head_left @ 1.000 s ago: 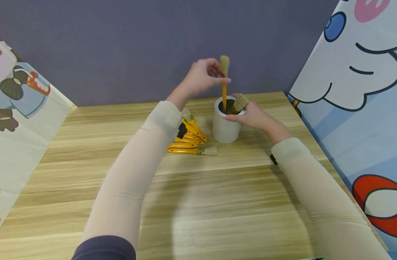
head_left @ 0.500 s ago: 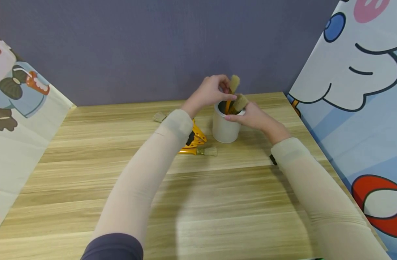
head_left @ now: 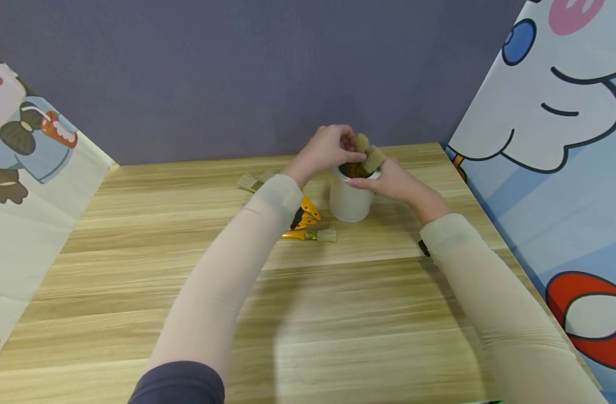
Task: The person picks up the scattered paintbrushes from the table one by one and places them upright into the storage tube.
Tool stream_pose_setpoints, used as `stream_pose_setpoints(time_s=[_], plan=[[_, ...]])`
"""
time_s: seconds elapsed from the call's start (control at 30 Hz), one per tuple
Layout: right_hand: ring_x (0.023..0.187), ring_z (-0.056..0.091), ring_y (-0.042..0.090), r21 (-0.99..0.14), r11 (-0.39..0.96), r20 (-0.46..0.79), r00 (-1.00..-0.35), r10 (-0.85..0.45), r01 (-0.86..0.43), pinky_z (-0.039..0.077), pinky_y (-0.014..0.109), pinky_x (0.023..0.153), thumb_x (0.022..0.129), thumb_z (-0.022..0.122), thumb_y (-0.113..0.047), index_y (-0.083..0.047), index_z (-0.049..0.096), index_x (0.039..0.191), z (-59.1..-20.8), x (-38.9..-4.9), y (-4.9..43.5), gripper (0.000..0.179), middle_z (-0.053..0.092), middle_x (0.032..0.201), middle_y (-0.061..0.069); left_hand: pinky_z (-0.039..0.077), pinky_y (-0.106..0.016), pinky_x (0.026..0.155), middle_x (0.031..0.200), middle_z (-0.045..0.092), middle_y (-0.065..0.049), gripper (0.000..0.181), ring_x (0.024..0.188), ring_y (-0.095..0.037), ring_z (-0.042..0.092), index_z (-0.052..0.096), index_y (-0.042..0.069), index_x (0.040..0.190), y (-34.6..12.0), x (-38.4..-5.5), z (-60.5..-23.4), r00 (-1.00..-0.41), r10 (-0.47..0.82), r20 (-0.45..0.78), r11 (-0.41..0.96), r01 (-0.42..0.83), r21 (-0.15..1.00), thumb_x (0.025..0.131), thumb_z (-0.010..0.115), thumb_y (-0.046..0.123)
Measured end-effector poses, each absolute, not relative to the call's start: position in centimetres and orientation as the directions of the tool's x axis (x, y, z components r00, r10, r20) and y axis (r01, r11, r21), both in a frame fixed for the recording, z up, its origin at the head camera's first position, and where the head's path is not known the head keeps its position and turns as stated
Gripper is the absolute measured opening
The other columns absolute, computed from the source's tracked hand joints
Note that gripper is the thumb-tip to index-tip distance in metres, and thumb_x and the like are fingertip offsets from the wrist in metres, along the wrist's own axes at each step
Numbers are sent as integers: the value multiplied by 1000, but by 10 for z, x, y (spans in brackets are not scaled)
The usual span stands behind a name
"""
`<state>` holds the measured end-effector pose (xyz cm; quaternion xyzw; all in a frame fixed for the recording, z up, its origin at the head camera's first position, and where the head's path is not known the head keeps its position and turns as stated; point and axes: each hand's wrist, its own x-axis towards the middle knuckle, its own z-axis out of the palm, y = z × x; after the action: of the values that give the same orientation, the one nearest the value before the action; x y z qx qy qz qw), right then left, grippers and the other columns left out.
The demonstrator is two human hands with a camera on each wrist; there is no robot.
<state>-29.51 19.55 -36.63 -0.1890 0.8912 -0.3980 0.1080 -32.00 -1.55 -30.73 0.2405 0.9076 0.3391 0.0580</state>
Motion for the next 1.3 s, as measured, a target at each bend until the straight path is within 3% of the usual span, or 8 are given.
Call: stream_pose_setpoints(time_s=[0.3,0.5,0.8,1.3], plan=[[151,47,34,-748,612,-41,-902,-431,-258,43,57,119,97,76,-51,-27,20,171,-366,-296,196,96,40,170,13,57,-29,87,114,71,-4,31,102,-16,66,69,13,116,-15,-322,-306,-892,448,65,649,374,663,99,77,38],[144,51,34,-752,612,-45,-907,-419,-245,46,56,114,96,77,-50,-21,27,169,-365,-295,195,92,45,165,15,56,-30,87,115,71,-1,29,101,-14,66,70,16,117,-10,-323,-303,-906,418,69,675,361,643,101,74,40],[141,54,33,-771,586,-43,-898,-439,-250,46,55,113,96,77,-50,-23,26,169,-365,-295,195,92,49,162,12,54,-28,87,113,75,3,22,101,-12,66,77,19,112,-3,-325,-297,-891,442,101,657,398,640,103,70,38],[140,54,35,-753,612,-60,-901,-429,-241,47,56,111,97,76,-50,-18,26,169,-365,-295,196,93,49,161,17,56,-27,90,126,74,2,32,106,-11,67,75,21,130,-1,-330,-298,-887,460,34,686,380,620,109,60,39]])
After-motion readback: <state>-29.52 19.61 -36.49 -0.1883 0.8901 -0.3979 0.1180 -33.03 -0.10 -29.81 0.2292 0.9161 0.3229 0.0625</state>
